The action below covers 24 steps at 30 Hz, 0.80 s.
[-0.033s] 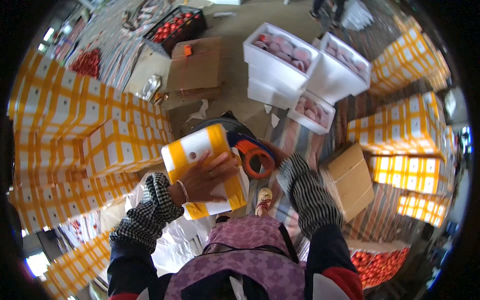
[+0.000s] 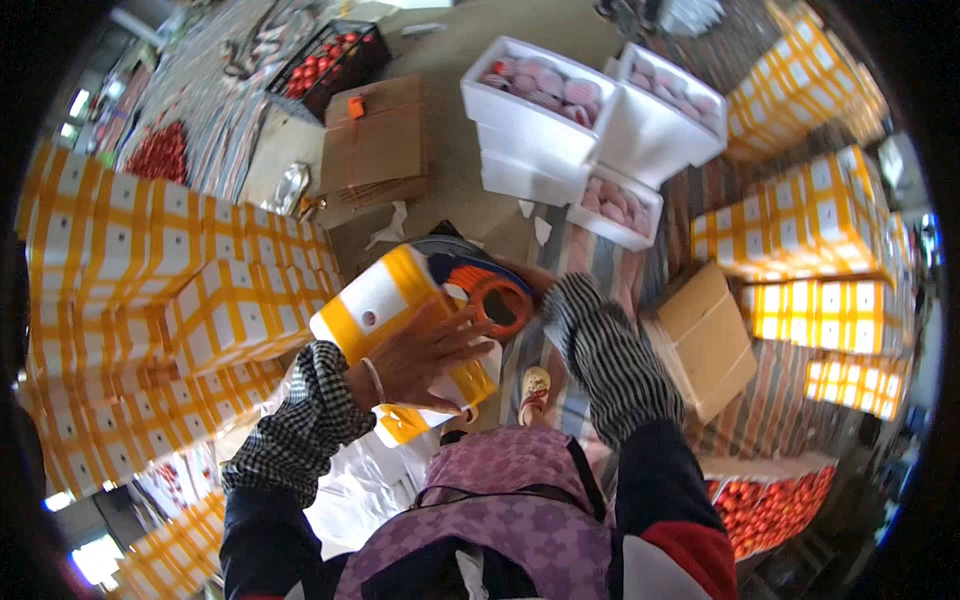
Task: The person repeatedly picks up white styrofoam boxes containing individually wrapped fruit, closes the lids, and seals them with yellow packing tape using a handheld dispenser. Sealed boxes are stacked nearby.
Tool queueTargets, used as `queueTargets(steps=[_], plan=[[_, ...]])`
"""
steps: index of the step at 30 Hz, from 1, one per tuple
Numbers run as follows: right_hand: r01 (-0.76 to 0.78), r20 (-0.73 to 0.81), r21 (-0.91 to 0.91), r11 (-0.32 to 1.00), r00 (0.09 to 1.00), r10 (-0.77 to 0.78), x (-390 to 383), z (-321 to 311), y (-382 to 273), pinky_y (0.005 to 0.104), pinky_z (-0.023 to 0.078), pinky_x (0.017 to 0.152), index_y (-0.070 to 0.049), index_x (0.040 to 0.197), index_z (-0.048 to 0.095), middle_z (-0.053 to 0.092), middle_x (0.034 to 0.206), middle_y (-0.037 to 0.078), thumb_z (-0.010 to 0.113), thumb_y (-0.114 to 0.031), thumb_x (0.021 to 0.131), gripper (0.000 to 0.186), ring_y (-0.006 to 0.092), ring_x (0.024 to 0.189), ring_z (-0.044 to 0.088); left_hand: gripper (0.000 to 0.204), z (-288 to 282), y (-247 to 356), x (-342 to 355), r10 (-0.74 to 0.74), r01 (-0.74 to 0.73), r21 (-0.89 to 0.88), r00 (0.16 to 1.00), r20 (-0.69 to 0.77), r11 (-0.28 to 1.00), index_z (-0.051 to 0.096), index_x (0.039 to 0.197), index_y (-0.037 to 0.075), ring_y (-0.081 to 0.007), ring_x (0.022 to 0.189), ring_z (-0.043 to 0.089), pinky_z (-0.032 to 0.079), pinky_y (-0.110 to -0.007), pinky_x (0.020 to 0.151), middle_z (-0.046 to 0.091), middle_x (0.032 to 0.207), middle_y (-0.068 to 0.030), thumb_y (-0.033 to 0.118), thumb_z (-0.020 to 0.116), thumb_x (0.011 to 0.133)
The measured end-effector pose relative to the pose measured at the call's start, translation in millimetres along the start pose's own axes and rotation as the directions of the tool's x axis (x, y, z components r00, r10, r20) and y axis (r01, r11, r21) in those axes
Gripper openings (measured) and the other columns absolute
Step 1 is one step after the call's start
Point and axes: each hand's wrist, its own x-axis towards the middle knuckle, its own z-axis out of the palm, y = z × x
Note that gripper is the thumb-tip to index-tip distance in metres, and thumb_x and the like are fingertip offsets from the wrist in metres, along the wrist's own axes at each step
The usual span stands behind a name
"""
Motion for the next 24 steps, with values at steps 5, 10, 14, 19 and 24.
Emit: queueTargets(steps=[5,10,14,19,24], plan=[[-0.023,-0.123,-0.294,0.956,0.992,-0.014,29.6,30.4,-66.7,0.0295,0.050,0.077,0.000,0.109,0.051,0.060,0.100,0.013,0.054,-0.030,0.085,0.039,0.0190,0.088,0.059,0.070,8.1,-1.0,55.2,-0.224,0.228,0.135,0.974,-0.043,0.964,0.049,0.112,0.015,-0.0261,0.113,0.040,0.016,-0.050,0.101,0.048,0.114,-0.0053,0.048,0.068,0.053],[-0.040,-0.277,-0.406,0.913,0.957,-0.082,-20.6,-34.7,-102.2,0.0292,0.050,0.077,0.000,0.109,0.051,0.060,0.099,0.012,0.054,-0.031,0.085,0.039,0.0184,0.088,0.059,0.064,16.7,-5.0,68.6,-0.343,0.380,0.178,0.916,-0.207,0.907,0.049,0.109,0.013,-0.0266,0.106,0.043,0.019,-0.049,0.098,0.050,0.106,-0.0071,0.044,0.067,0.056],[-0.021,-0.403,-0.286,0.958,0.910,-0.100,-103.5,-135.4,-67.4,0.0289,0.050,0.077,0.000,0.109,0.051,0.060,0.099,0.012,0.053,-0.031,0.085,0.039,0.0179,0.087,0.059,0.061,14.4,-16.9,81.6,-0.537,0.608,0.180,0.778,-0.326,0.773,0.049,0.110,0.013,-0.0271,0.106,0.043,0.022,-0.047,0.095,0.050,0.108,-0.0082,0.043,0.066,0.060],[0.104,-0.308,0.001,0.995,0.946,-0.099,-177.6,-145.5,61.7,0.0289,0.049,0.080,0.000,0.112,0.050,0.058,0.102,0.011,0.053,-0.033,0.085,0.043,0.0181,0.090,0.058,0.062,13.6,-47.4,84.1,-0.716,0.887,0.173,0.449,-0.534,0.428,0.049,0.112,0.011,-0.0257,0.109,0.042,0.021,-0.044,0.097,0.050,0.112,-0.0091,0.050,0.060,0.065],[0.036,-0.173,0.274,0.961,0.985,0.013,-129.7,-98.8,146.7,0.0309,0.048,0.081,-0.001,0.113,0.048,0.058,0.100,0.012,0.048,-0.033,0.088,0.041,0.0176,0.090,0.058,0.072,12.9,-59.2,89.2,-0.804,0.972,0.075,0.228,-0.549,0.224,0.045,0.119,0.010,-0.0270,0.113,0.039,0.019,-0.043,0.098,0.047,0.119,-0.0111,0.063,0.047,0.071]])
